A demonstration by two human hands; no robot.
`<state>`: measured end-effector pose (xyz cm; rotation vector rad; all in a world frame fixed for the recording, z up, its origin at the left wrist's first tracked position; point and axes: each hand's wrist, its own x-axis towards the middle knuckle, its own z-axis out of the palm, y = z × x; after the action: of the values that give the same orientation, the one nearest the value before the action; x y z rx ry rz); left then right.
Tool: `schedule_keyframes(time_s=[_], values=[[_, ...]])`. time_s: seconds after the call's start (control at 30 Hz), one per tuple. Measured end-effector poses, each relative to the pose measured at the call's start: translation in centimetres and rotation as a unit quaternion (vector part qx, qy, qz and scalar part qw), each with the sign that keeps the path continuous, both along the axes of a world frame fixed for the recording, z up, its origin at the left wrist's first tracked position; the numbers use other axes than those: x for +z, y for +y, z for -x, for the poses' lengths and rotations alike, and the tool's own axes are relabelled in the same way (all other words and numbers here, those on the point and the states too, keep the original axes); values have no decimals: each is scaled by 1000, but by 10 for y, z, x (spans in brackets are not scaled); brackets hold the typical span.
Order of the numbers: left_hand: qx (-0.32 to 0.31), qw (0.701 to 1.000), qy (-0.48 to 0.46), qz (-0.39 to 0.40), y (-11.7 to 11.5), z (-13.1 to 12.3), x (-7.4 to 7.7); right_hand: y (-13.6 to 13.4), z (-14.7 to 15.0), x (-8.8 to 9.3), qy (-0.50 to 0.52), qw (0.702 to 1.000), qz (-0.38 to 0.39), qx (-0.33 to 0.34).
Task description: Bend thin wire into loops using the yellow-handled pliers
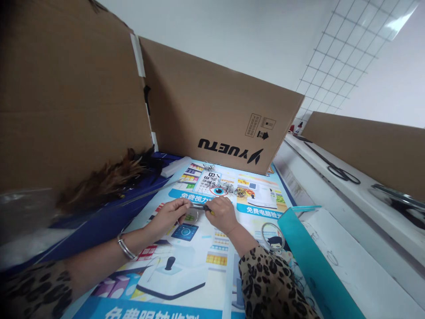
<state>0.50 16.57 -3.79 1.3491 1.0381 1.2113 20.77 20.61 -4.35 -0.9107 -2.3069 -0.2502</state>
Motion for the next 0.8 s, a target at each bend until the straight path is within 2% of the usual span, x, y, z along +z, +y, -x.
schedule_keyframes(time_s=[0.37,0.8], values=[[5,1000,26,-9,0,0,1,-12,-1,28,-85,996,-8,-25],[-57,998,11,31,-7,-6,5,-47,-12,37,-79,991,4,-110]])
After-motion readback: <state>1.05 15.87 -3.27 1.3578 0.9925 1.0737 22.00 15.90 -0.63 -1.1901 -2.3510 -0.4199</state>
